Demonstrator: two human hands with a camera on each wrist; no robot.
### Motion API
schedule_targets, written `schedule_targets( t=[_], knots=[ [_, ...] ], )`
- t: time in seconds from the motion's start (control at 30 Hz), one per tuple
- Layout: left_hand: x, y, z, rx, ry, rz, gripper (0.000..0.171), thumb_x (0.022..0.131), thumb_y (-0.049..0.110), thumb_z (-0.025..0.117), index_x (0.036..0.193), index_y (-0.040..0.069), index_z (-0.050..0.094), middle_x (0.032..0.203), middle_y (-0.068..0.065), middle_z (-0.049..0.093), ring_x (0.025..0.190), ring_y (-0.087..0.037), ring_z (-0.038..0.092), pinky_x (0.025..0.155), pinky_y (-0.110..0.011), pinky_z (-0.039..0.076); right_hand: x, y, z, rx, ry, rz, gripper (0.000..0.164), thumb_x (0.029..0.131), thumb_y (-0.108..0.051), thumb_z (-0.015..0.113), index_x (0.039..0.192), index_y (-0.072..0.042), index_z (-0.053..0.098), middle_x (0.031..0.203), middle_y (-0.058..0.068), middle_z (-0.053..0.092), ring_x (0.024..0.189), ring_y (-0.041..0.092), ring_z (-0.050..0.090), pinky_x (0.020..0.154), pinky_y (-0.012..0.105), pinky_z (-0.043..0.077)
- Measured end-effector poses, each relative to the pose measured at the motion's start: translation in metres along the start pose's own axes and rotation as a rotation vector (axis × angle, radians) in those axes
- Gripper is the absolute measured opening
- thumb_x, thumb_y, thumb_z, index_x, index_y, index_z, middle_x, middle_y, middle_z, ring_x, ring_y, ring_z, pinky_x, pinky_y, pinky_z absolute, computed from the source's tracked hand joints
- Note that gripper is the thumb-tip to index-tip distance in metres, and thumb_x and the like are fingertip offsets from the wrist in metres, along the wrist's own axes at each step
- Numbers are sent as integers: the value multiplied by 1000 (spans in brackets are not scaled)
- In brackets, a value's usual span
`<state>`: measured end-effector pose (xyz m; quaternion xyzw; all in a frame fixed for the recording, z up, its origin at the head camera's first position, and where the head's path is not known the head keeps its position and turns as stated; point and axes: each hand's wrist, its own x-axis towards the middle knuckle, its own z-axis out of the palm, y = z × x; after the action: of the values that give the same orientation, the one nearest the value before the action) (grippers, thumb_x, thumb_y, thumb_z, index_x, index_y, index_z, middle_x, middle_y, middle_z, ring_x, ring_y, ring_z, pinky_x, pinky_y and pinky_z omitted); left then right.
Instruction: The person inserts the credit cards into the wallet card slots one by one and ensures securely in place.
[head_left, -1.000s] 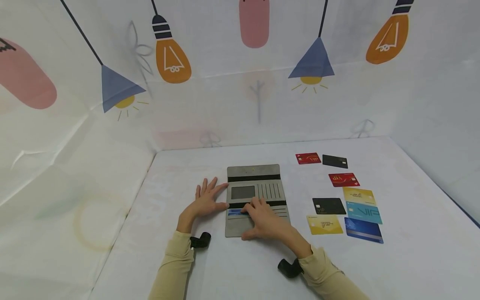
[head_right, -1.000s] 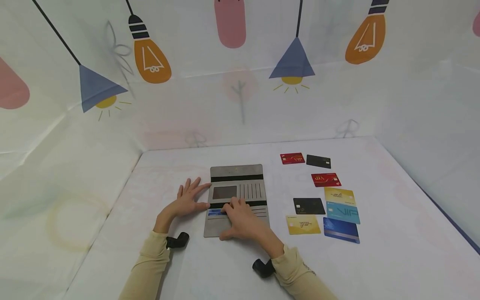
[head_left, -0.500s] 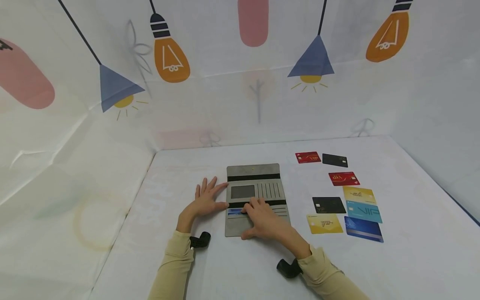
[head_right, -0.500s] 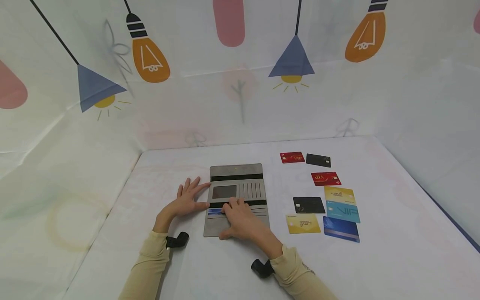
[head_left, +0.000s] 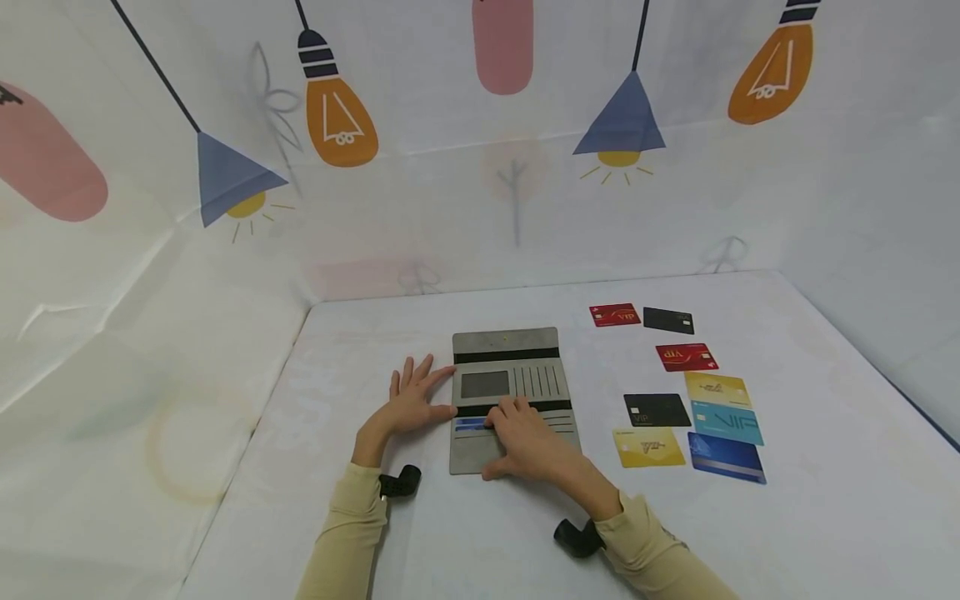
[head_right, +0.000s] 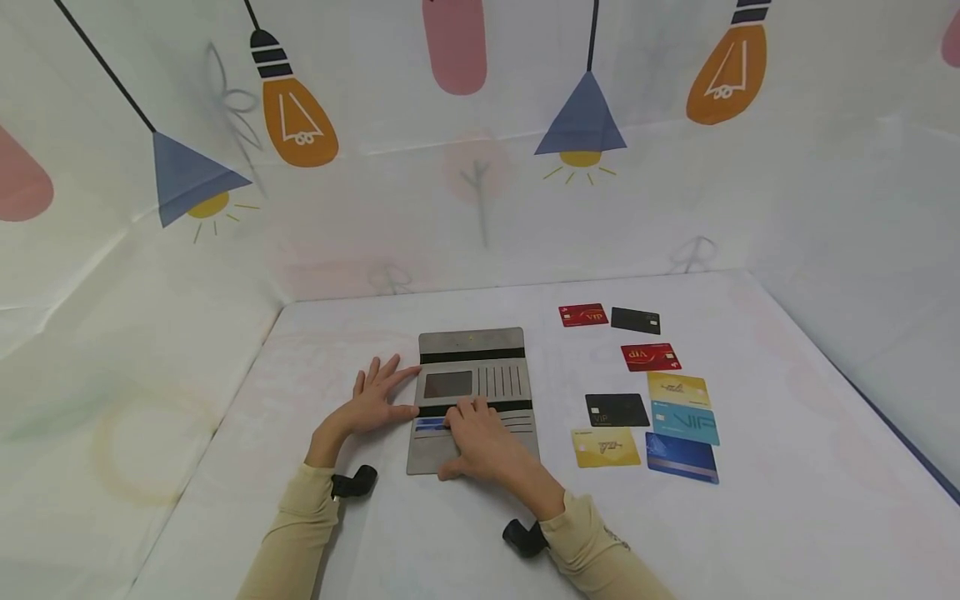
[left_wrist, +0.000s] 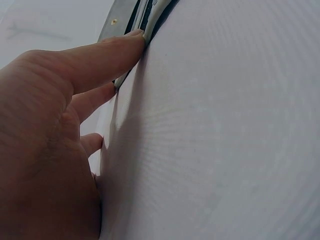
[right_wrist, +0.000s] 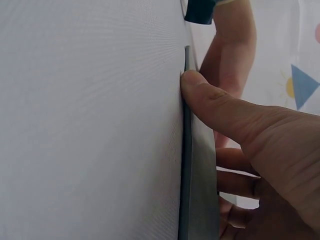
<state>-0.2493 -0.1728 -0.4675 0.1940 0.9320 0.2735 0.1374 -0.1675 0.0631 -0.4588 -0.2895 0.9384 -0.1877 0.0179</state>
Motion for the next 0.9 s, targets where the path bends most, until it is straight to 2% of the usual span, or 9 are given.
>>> schedule_targets(
  t=[0.63, 0.77, 0.9],
  knots=[
    [-1, 0, -1, 11, 1, 1, 74, 89, 40, 67, 154, 22, 36, 166, -16, 2, 149, -40, -18, 116, -60, -14, -1, 1, -1, -31, -4, -18, 64, 74, -49, 84, 114, -7, 59, 107, 5, 49, 98, 24, 42, 85, 41, 44],
    [-1, 0, -1, 13, -3, -1, 75, 89, 41, 67, 155, 22, 36, 166, -16, 1, 149, -40, -18, 116, -60, -14, -1, 2, -7, 19, -46, -8, 60, 77, -44, 83, 117, -5, 60, 110, 5, 51, 100, 24, 44, 86, 42, 45],
    [-1, 0, -2, 17, -7, 0, 75, 90, 41, 67, 155, 23, 35, 166, -16, 2, 149, -40, -18, 116, -60, -14, -2, 5, -18, 123, -108, 20, 56, 82, -37, 81, 123, -6, 60, 120, 7, 54, 113, 27, 47, 98, 46, 44]
  ],
)
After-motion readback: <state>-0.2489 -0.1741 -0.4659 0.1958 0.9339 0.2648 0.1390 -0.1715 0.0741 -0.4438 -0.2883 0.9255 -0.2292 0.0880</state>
